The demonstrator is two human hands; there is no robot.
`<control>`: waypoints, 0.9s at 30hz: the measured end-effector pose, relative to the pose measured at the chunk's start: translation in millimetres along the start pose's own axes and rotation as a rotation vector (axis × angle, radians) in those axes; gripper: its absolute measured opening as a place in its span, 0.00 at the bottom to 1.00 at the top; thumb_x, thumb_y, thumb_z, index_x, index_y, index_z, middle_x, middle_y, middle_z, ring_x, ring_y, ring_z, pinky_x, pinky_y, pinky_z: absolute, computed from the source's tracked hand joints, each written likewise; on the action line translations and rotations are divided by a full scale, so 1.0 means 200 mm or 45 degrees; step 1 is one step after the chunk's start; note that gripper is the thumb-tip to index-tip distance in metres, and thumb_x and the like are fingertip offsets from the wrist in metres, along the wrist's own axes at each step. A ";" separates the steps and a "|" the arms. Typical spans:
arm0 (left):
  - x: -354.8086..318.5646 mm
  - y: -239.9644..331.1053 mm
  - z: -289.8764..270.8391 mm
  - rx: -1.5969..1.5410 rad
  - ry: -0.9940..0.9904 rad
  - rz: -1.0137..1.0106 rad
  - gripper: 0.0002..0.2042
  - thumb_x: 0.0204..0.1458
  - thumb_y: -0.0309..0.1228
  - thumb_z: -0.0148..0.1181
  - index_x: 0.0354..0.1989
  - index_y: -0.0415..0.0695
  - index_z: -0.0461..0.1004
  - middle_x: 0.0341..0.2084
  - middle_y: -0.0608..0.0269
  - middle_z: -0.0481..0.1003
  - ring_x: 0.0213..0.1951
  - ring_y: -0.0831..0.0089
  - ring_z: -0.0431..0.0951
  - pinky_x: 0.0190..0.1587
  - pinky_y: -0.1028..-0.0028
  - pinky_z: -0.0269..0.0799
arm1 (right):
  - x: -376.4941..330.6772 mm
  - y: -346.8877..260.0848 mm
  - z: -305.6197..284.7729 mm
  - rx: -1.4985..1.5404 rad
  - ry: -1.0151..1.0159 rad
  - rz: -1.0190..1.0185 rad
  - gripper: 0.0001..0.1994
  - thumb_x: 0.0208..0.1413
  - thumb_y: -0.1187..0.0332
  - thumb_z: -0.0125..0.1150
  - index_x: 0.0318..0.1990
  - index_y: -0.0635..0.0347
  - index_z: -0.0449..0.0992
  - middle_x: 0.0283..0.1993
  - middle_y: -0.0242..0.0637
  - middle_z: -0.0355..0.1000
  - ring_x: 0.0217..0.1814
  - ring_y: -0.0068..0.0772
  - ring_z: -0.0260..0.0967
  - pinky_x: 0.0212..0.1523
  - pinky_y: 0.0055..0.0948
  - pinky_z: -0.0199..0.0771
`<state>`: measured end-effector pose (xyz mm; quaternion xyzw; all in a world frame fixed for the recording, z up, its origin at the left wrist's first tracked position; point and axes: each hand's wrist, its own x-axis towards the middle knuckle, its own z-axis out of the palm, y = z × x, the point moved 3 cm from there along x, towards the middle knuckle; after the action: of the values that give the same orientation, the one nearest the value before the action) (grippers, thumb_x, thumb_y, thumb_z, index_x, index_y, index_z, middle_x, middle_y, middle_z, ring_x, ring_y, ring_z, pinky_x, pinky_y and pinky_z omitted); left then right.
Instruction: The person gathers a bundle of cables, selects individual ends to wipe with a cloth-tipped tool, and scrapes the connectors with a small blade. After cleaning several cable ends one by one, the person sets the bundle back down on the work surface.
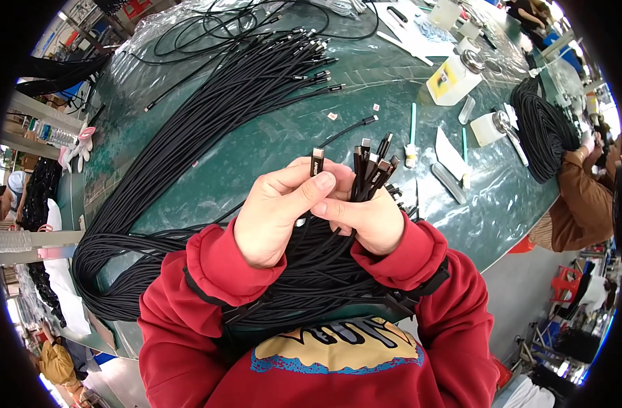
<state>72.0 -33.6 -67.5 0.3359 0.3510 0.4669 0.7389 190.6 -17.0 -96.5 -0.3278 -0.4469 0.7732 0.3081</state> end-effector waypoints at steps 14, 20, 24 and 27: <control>-0.02 0.07 -0.03 0.163 0.238 0.130 0.04 0.41 0.19 0.56 0.27 0.39 0.69 0.22 0.66 0.71 0.27 0.80 0.70 0.34 0.80 0.65 | -0.02 -0.01 0.03 0.328 -0.164 0.024 0.08 0.45 0.66 0.58 0.28 0.61 0.70 0.16 0.23 0.61 0.16 0.11 0.51 0.17 0.14 0.47; -0.03 0.05 0.00 0.107 0.280 0.134 0.07 0.39 0.18 0.58 0.21 0.42 0.65 0.20 0.67 0.71 0.24 0.80 0.70 0.30 0.82 0.65 | -0.02 -0.01 0.01 0.071 -0.109 0.135 0.09 0.45 0.65 0.59 0.26 0.62 0.72 0.17 0.22 0.61 0.17 0.10 0.51 0.18 0.14 0.47; -0.04 0.05 0.01 0.098 0.271 0.103 0.08 0.39 0.19 0.59 0.20 0.42 0.65 0.20 0.67 0.70 0.23 0.81 0.70 0.28 0.82 0.65 | -0.03 -0.02 0.02 0.119 -0.174 0.100 0.10 0.44 0.65 0.59 0.27 0.63 0.73 0.17 0.22 0.61 0.18 0.11 0.51 0.18 0.13 0.47; -0.04 0.05 0.00 0.095 0.247 0.104 0.07 0.38 0.19 0.59 0.22 0.41 0.66 0.20 0.66 0.70 0.23 0.81 0.70 0.28 0.83 0.66 | -0.03 -0.03 0.02 0.111 -0.212 0.090 0.10 0.44 0.65 0.59 0.29 0.64 0.73 0.17 0.22 0.62 0.18 0.11 0.52 0.18 0.13 0.47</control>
<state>65.1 -38.3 -57.7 0.3304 0.4239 0.5136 0.6689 191.9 -21.1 -89.0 -0.2643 -0.4250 0.8269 0.2564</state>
